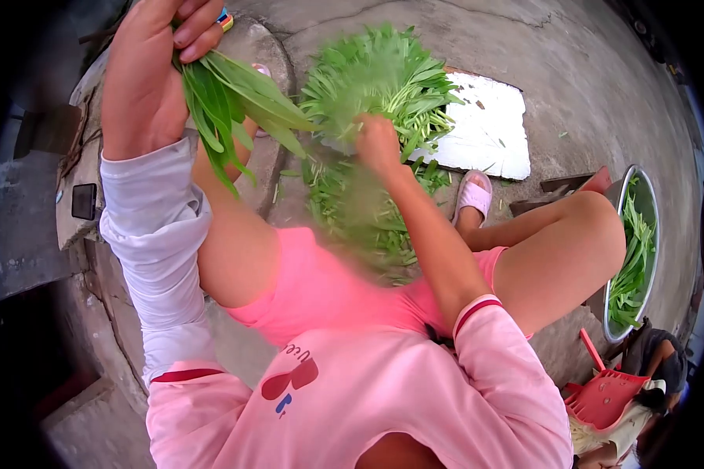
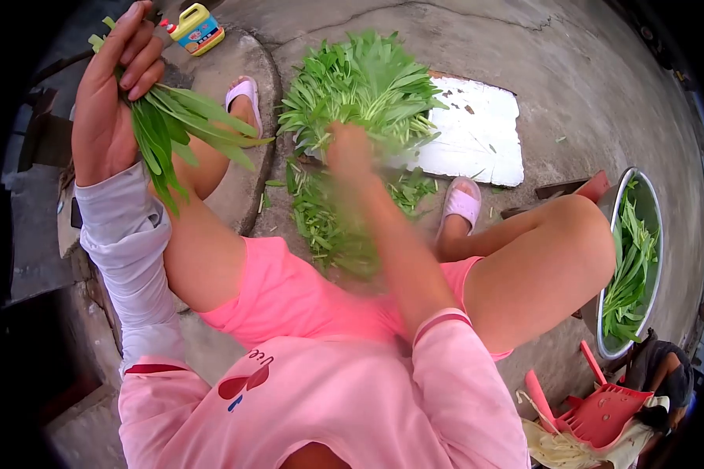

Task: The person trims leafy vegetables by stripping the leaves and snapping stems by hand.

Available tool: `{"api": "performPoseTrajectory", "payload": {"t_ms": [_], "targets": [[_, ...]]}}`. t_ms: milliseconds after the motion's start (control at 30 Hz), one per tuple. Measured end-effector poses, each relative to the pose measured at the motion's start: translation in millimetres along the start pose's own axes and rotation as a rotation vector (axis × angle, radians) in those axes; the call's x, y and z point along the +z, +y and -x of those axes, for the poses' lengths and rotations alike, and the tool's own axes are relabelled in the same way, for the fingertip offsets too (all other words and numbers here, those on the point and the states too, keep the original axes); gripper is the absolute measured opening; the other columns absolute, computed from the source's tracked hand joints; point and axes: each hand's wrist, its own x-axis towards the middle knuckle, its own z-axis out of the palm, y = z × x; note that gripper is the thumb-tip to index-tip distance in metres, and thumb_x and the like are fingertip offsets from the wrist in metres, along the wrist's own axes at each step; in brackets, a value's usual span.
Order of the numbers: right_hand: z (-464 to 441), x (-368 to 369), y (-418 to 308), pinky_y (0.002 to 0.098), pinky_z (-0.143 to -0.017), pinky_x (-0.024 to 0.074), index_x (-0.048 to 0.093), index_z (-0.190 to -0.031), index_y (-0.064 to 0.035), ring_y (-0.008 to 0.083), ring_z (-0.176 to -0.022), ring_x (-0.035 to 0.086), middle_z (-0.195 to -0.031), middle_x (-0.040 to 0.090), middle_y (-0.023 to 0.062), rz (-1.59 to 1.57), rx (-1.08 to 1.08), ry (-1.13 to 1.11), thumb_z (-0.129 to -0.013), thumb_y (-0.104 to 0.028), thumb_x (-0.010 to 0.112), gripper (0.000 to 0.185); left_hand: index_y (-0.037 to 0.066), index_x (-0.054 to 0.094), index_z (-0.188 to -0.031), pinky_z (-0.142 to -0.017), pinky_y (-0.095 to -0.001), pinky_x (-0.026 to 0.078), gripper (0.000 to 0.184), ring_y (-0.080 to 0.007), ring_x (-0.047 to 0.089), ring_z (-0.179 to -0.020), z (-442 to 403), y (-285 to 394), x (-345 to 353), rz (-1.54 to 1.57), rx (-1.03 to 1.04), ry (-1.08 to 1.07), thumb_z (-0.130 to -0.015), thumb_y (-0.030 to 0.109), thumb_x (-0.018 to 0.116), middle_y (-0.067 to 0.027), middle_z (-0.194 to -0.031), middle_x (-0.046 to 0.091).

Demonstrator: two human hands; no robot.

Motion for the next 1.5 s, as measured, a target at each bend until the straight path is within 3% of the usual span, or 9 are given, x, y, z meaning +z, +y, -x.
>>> {"api": "performPoseTrajectory", "payload": {"t_ms": [200,467,633,867,1033,1100,1233,1267,1500], "targets": [[-18,-9,-7,0.0462,-0.081,0.0376,0.056,-0.104,-0.006,0.0334,-0.093,0.055,-0.091,0.063,0.0169,0.336,0.157,-0.227,-0.072,-0.021,0.058,0.035,0.009,0.051,-0.086,-0.039,-0.016,0.026,0.012,-0.0014,0.032,-0.046,11,3,21,-0.151,0.043,0.071,-0.088,0.018,0.059,0.007,-0.06,0.036],[-27,-46,-20,0.0494,-0.086,0.0347,0.058,-0.105,-0.011,0.0351,-0.096,0.055,-0.095,0.065,0.0135,0.183,0.333,-0.29,-0.074,-0.027,0.057,0.035,0.006,0.055,-0.091,-0.044,-0.0179,0.022,0.013,-0.0009,0.029,-0.05,-25,-27,-4,-0.145,0.004,-0.003,-0.089,0.018,0.058,0.007,-0.063,0.033],[7,-71,-51,0.0479,-0.093,0.0319,0.06,-0.111,-0.0194,0.0331,-0.102,0.057,-0.104,0.064,0.0086,0.442,0.04,-0.349,-0.078,-0.029,0.054,0.035,0.006,0.056,-0.092,-0.043,-0.0183,0.023,0.013,-0.0008,0.03,-0.049,3,2,24,-0.203,0.063,0.023,-0.087,0.017,0.06,0.0073,-0.062,0.035],[-17,-32,-6,0.0481,-0.095,0.0294,0.061,-0.113,-0.0187,0.0305,-0.112,0.052,-0.114,0.061,0.0094,0.133,0.253,-0.452,-0.078,-0.031,0.055,0.037,0.004,0.055,-0.099,-0.042,-0.0172,0.021,0.016,0.0,0.027,-0.049,58,48,48,-0.353,0.122,-0.121,-0.09,0.018,0.055,0.0077,-0.062,0.031],[2,-31,-26,0.0489,-0.093,0.0307,0.064,-0.105,-0.0119,0.0284,-0.102,0.058,-0.102,0.065,0.0113,0.264,0.13,-0.243,-0.08,-0.029,0.054,0.033,0.005,0.054,-0.097,-0.042,-0.0164,0.022,0.016,-0.0008,0.028,-0.049,55,15,28,-0.169,-0.008,-0.085,-0.09,0.019,0.056,0.0067,-0.064,0.032],[-16,-28,-6,0.046,-0.089,0.0362,0.064,-0.101,-0.008,0.0281,-0.094,0.061,-0.092,0.067,0.0114,-0.068,0.434,-0.059,-0.08,-0.029,0.054,0.031,0.005,0.054,-0.097,-0.042,-0.0167,0.022,0.015,-0.0008,0.028,-0.049,44,6,15,-0.148,-0.058,-0.121,-0.09,0.019,0.056,0.0069,-0.064,0.033],[-59,-100,22,0.0322,-0.072,0.0465,0.062,-0.096,-0.0018,0.0205,-0.074,0.062,-0.08,0.067,0.0118,-0.287,0.214,0.351,-0.083,-0.029,0.056,0.031,0.006,0.056,-0.097,-0.043,-0.018,0.022,0.016,-0.0005,0.029,-0.049,13,-24,1,-0.11,-0.125,-0.165,-0.089,0.019,0.057,0.0081,-0.062,0.035],[-66,-132,5,0.0361,-0.075,0.0478,0.062,-0.1,-0.0008,0.0295,-0.082,0.064,-0.085,0.067,0.0167,-0.316,0.225,0.351,-0.082,-0.026,0.055,0.032,0.005,0.056,-0.099,-0.043,-0.0176,0.021,0.017,-0.0004,0.028,-0.049,5,-32,-1,-0.109,-0.136,-0.162,-0.09,0.019,0.055,0.0081,-0.063,0.035],[-85,-281,-75,0.0236,-0.069,0.0407,0.061,-0.099,-0.0013,0.0087,-0.07,0.049,-0.072,0.058,0.0005,-0.676,0.094,0.171,-0.09,-0.023,0.049,0.026,0.004,0.06,-0.107,-0.046,-0.0188,0.023,0.027,-0.0002,0.03,-0.052,-27,-79,27,-0.397,-0.064,-0.315,-0.089,0.025,0.057,0.0095,-0.06,0.033]]}}
